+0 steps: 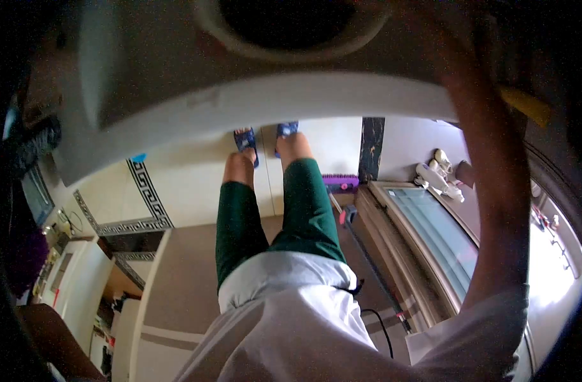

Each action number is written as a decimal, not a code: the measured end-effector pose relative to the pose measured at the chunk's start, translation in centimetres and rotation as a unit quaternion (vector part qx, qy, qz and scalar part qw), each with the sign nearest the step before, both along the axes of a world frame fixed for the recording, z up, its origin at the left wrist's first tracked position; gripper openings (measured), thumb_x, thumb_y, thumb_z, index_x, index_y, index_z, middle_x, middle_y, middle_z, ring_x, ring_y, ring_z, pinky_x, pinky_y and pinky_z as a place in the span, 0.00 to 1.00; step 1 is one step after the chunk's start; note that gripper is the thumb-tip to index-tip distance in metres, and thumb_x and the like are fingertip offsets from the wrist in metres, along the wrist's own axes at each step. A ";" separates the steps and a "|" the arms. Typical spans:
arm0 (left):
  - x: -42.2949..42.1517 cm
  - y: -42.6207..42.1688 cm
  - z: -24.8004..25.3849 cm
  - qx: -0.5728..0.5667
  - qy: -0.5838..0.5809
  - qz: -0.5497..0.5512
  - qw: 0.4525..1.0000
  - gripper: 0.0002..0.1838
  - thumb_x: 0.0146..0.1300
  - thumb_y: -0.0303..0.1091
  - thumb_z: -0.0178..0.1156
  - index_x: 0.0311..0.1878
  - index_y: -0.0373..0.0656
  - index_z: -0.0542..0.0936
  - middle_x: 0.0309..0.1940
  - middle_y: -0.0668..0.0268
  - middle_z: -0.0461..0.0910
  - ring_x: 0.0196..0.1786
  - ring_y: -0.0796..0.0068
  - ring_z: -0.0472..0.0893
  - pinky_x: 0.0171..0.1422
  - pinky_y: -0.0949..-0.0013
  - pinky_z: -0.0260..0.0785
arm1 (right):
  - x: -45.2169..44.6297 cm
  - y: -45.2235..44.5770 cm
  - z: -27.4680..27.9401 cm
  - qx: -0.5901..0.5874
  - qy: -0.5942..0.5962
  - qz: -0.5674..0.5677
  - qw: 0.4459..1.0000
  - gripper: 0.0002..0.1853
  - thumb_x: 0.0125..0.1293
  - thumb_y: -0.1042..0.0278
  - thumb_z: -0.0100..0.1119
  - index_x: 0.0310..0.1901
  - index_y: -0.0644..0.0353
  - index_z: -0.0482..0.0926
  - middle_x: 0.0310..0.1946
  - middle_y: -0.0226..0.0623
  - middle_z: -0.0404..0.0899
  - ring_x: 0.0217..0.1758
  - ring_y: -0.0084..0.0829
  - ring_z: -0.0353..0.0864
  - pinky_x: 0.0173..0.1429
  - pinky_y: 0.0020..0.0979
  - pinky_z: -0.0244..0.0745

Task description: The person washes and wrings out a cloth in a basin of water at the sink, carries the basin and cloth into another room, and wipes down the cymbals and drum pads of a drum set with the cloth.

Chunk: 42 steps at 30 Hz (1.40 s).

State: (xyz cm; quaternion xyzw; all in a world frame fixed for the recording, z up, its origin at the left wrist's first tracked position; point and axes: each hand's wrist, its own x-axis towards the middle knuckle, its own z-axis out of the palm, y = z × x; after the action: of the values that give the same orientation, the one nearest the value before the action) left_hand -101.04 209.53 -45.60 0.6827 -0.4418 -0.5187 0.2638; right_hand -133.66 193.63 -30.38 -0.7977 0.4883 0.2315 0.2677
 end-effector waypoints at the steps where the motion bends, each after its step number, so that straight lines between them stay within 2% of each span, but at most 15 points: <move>1: 1.0 -2.5 4.2 -0.040 0.020 -0.001 0.999 0.18 0.62 0.30 0.51 0.55 0.39 0.73 0.55 0.59 0.75 0.58 0.63 0.74 0.58 0.61 0.69 | -0.5 -0.9 -0.2 -0.012 0.011 -0.012 1.000 0.35 0.61 0.59 0.59 0.66 0.64 0.59 0.69 0.50 0.50 0.70 0.56 0.51 0.68 0.49 0.60; 5: 3.7 -12.2 21.1 -0.241 0.105 -0.071 0.962 0.20 0.62 0.31 0.52 0.58 0.40 0.71 0.56 0.60 0.74 0.59 0.64 0.74 0.59 0.62 0.68 | -0.7 -3.6 -5.1 -0.096 0.076 -0.054 0.991 0.35 0.60 0.59 0.59 0.66 0.64 0.58 0.70 0.50 0.49 0.71 0.56 0.50 0.68 0.49 0.59; 8: -1.1 -17.8 26.7 -0.269 0.198 -0.210 0.919 0.21 0.63 0.31 0.53 0.60 0.40 0.70 0.58 0.62 0.74 0.59 0.65 0.73 0.60 0.62 0.68 | -1.4 -5.8 -11.6 -0.144 -0.019 -0.165 0.975 0.35 0.60 0.58 0.60 0.67 0.60 0.59 0.71 0.48 0.48 0.71 0.55 0.50 0.67 0.52 0.60; 14: -14.0 -20.0 17.2 -0.012 -0.001 -0.334 0.942 0.31 0.60 0.31 0.56 0.67 0.43 0.60 0.65 0.60 0.63 0.65 0.61 0.66 0.69 0.62 0.60 | -3.4 -8.0 -12.6 -0.110 -0.371 -0.353 0.852 0.35 0.59 0.52 0.61 0.67 0.48 0.61 0.68 0.42 0.53 0.69 0.51 0.51 0.64 0.54 0.62; 17: -16.5 -22.1 11.5 -0.215 -0.142 -0.392 0.883 0.35 0.61 0.31 0.55 0.69 0.43 0.53 0.67 0.56 0.58 0.67 0.61 0.60 0.72 0.61 0.55 | -3.0 -6.3 -3.9 0.000 -0.409 -0.515 0.754 0.32 0.59 0.46 0.61 0.61 0.54 0.67 0.57 0.41 0.67 0.56 0.38 0.66 0.58 0.42 0.68; 20: -18.1 -22.6 7.9 -0.068 0.028 -0.292 0.954 0.35 0.61 0.32 0.54 0.70 0.42 0.53 0.67 0.55 0.58 0.68 0.58 0.60 0.71 0.60 0.56 | -2.5 -3.7 -0.4 0.122 -0.482 -0.586 0.640 0.33 0.59 0.39 0.59 0.57 0.58 0.72 0.49 0.40 0.77 0.48 0.30 0.76 0.55 0.33 0.72; 24: -19.4 -23.9 11.6 0.113 0.014 -0.225 0.968 0.37 0.61 0.34 0.54 0.71 0.41 0.50 0.67 0.54 0.58 0.69 0.56 0.59 0.69 0.58 0.57 | -5.3 -3.5 -4.1 0.027 -0.352 -0.531 0.770 0.35 0.60 0.38 0.55 0.57 0.63 0.71 0.53 0.47 0.74 0.56 0.41 0.74 0.61 0.38 0.68; 26: -19.0 -24.9 12.2 0.228 0.057 -0.194 0.953 0.38 0.61 0.35 0.54 0.72 0.41 0.49 0.67 0.52 0.58 0.69 0.56 0.59 0.69 0.56 0.57 | -4.5 -3.0 -6.8 -0.215 -0.241 -0.456 0.829 0.33 0.63 0.47 0.56 0.60 0.66 0.66 0.54 0.52 0.72 0.58 0.46 0.72 0.64 0.42 0.66; 29: -17.4 -24.9 10.4 -0.055 -0.149 -0.418 0.894 0.40 0.60 0.36 0.56 0.72 0.40 0.49 0.68 0.45 0.54 0.69 0.48 0.57 0.67 0.46 0.56 | -2.8 -2.3 -5.8 -0.324 -0.126 -0.322 0.881 0.30 0.60 0.62 0.59 0.63 0.58 0.64 0.64 0.48 0.60 0.65 0.50 0.63 0.66 0.48 0.63; 30: -17.1 -24.6 9.5 -0.165 -0.237 -0.466 0.836 0.40 0.59 0.36 0.56 0.72 0.39 0.49 0.68 0.44 0.52 0.69 0.45 0.55 0.66 0.43 0.56 | -2.2 -1.9 -6.1 -0.331 -0.089 -0.270 0.900 0.30 0.60 0.63 0.59 0.64 0.55 0.64 0.68 0.47 0.55 0.68 0.50 0.58 0.67 0.52 0.61; 31: -17.3 -23.9 8.5 -0.284 -0.338 -0.502 0.743 0.41 0.58 0.36 0.56 0.71 0.39 0.49 0.68 0.42 0.50 0.69 0.42 0.54 0.65 0.40 0.56 | -1.9 -1.4 -5.2 -0.221 -0.119 -0.269 0.930 0.24 0.68 0.65 0.40 0.65 0.59 0.63 0.69 0.52 0.51 0.71 0.59 0.49 0.68 0.65 0.48; 32: -17.6 -23.4 7.5 -0.396 -0.426 -0.519 0.627 0.41 0.58 0.36 0.57 0.71 0.38 0.49 0.68 0.40 0.48 0.70 0.39 0.52 0.64 0.37 0.55 | -1.5 -1.5 -6.6 -0.205 -0.118 -0.271 0.933 0.24 0.69 0.65 0.40 0.66 0.58 0.62 0.69 0.52 0.50 0.72 0.58 0.48 0.69 0.64 0.46; 34: -18.6 -22.3 7.3 -0.297 -0.395 -0.530 0.689 0.41 0.56 0.34 0.58 0.71 0.38 0.50 0.69 0.41 0.44 0.70 0.35 0.49 0.64 0.34 0.54 | -1.2 -1.7 -7.5 -0.166 -0.112 -0.229 0.953 0.25 0.69 0.66 0.39 0.68 0.57 0.58 0.70 0.51 0.49 0.72 0.57 0.46 0.72 0.60 0.44; 38: -18.8 -24.2 4.7 -0.164 -0.416 -0.577 0.683 0.41 0.55 0.33 0.59 0.71 0.39 0.52 0.71 0.43 0.40 0.70 0.33 0.45 0.67 0.35 0.51 | -0.9 -4.0 -10.1 -0.223 -0.096 -0.236 0.941 0.27 0.67 0.66 0.44 0.67 0.60 0.59 0.70 0.49 0.51 0.73 0.53 0.48 0.74 0.53 0.45; 42: -17.9 -25.7 7.9 -0.260 -0.311 -0.536 0.740 0.37 0.59 0.33 0.59 0.70 0.43 0.55 0.71 0.47 0.43 0.71 0.38 0.48 0.70 0.44 0.52 | -1.9 -3.8 -11.8 -0.241 -0.236 -0.346 0.875 0.27 0.60 0.68 0.55 0.63 0.61 0.66 0.69 0.46 0.53 0.70 0.53 0.52 0.74 0.50 0.50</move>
State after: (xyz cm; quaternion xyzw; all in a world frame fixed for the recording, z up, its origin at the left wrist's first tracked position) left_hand -118.89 183.85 -37.68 0.3614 -0.9102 -0.1978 -0.0424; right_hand -135.54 189.79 -42.20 -0.6486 0.6963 -0.1958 0.2370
